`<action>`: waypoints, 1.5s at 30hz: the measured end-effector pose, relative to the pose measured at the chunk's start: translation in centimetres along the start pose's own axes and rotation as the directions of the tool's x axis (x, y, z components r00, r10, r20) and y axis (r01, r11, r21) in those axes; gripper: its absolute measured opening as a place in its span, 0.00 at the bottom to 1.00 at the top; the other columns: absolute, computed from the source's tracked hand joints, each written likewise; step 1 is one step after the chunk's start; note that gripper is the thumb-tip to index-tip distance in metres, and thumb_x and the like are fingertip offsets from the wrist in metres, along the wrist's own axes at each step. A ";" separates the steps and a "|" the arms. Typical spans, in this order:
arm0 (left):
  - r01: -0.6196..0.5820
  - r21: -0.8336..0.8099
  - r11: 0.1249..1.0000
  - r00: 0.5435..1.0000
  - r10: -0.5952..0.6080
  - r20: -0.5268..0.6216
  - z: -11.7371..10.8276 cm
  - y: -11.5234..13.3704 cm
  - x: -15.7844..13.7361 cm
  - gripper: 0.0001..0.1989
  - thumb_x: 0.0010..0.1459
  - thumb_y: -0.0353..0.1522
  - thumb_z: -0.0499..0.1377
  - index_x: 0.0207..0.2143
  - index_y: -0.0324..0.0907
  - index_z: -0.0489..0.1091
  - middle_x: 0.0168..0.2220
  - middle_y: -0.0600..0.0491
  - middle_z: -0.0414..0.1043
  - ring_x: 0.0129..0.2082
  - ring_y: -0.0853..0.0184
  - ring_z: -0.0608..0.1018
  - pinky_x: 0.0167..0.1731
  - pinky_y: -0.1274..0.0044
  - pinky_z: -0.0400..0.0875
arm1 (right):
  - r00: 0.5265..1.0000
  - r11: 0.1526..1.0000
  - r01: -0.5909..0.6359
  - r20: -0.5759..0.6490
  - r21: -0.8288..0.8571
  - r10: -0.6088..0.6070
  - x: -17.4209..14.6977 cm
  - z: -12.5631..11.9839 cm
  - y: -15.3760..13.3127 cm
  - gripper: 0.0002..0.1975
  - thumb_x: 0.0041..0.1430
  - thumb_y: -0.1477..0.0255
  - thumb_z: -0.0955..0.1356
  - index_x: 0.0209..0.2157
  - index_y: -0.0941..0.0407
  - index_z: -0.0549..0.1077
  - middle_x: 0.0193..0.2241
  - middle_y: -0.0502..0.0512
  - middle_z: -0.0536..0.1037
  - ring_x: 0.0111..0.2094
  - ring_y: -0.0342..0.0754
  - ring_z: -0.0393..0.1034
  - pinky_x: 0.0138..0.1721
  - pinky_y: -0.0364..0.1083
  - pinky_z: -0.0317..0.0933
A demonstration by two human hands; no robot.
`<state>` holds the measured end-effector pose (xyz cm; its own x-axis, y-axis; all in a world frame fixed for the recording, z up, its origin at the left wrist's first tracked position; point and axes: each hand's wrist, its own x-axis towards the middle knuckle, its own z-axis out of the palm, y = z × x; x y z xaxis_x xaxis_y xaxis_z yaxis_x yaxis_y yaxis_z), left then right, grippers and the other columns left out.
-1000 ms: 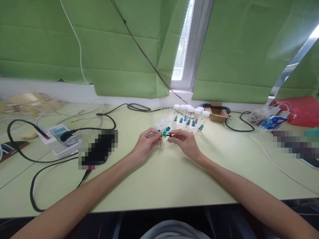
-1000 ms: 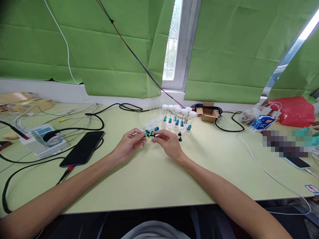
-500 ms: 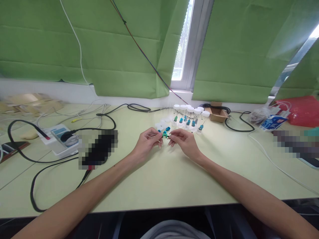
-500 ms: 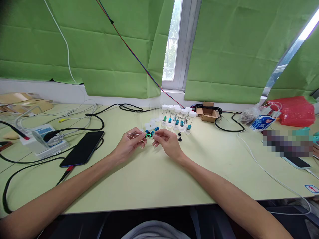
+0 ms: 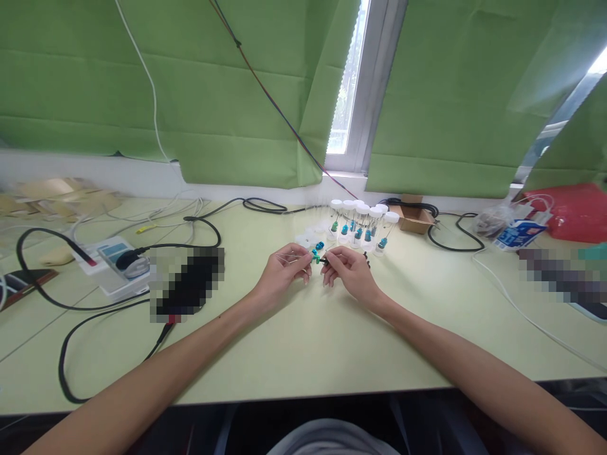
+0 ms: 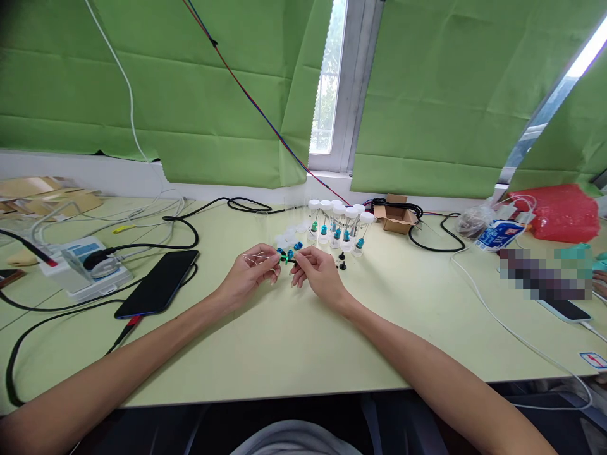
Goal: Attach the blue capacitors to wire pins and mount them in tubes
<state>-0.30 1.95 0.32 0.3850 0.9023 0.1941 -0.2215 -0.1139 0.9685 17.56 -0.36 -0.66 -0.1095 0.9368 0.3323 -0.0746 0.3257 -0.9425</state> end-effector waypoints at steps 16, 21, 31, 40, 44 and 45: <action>0.017 0.059 0.998 0.999 -0.019 0.041 0.1 0.2 0.0 0.13 0.53 0.41 0.64 0.34 0.41 0.72 0.23 0.54 0.69 0.21 0.70 0.70 0.21 0.77 0.64 | 0.999 0.999 -0.046 0.014 0.023 0.046 -0.1 0.1 -0.2 0.19 0.56 0.54 0.68 0.32 0.57 0.70 0.21 0.50 0.75 0.17 0.43 0.70 0.19 0.42 0.64; 0.026 0.053 0.998 0.999 -0.028 0.040 0.2 0.2 -0.1 0.13 0.53 0.41 0.64 0.34 0.42 0.71 0.22 0.55 0.69 0.21 0.71 0.70 0.21 0.77 0.64 | 0.999 0.999 -0.041 0.028 0.023 0.040 -0.2 0.1 -0.1 0.19 0.57 0.54 0.67 0.32 0.57 0.69 0.21 0.51 0.75 0.17 0.43 0.70 0.18 0.42 0.63; 0.032 0.023 0.999 0.999 -0.032 0.022 0.3 0.0 -0.1 0.12 0.52 0.40 0.65 0.31 0.41 0.69 0.23 0.55 0.69 0.21 0.72 0.70 0.21 0.78 0.63 | 0.998 0.997 -0.060 0.020 0.042 0.059 -0.2 0.2 -0.2 0.18 0.56 0.55 0.68 0.32 0.57 0.70 0.22 0.51 0.76 0.17 0.43 0.70 0.18 0.42 0.63; 0.029 -0.005 1.000 0.999 -0.030 -0.039 0.2 0.1 -0.2 0.14 0.51 0.41 0.65 0.27 0.41 0.68 0.20 0.57 0.67 0.18 0.74 0.66 0.18 0.79 0.59 | 0.998 0.998 -0.030 0.055 0.057 0.027 -0.3 0.1 -0.1 0.17 0.52 0.60 0.72 0.38 0.57 0.71 0.26 0.52 0.78 0.22 0.44 0.72 0.25 0.45 0.68; 0.034 -0.021 0.999 0.999 -0.035 -0.040 0.3 0.1 -0.2 0.14 0.52 0.42 0.65 0.27 0.41 0.67 0.19 0.57 0.66 0.18 0.75 0.65 0.17 0.80 0.58 | 0.998 0.997 -0.031 0.063 0.067 0.027 -0.3 0.1 0.1 0.16 0.52 0.61 0.72 0.38 0.57 0.72 0.26 0.52 0.78 0.21 0.43 0.72 0.24 0.45 0.67; 0.035 -0.024 0.999 0.999 -0.036 -0.039 0.3 0.1 -0.2 0.15 0.52 0.42 0.64 0.27 0.41 0.67 0.19 0.57 0.66 0.17 0.75 0.65 0.17 0.80 0.58 | 0.997 0.997 -0.034 0.069 0.069 0.029 -0.3 0.1 0.1 0.16 0.53 0.61 0.72 0.38 0.57 0.72 0.25 0.52 0.77 0.21 0.43 0.72 0.24 0.45 0.66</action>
<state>-0.11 1.62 0.46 0.3577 0.9213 0.1526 -0.2291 -0.0719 0.9707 17.47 -0.60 -0.88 -0.1796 0.9348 0.3063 -0.1394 0.2840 -0.9486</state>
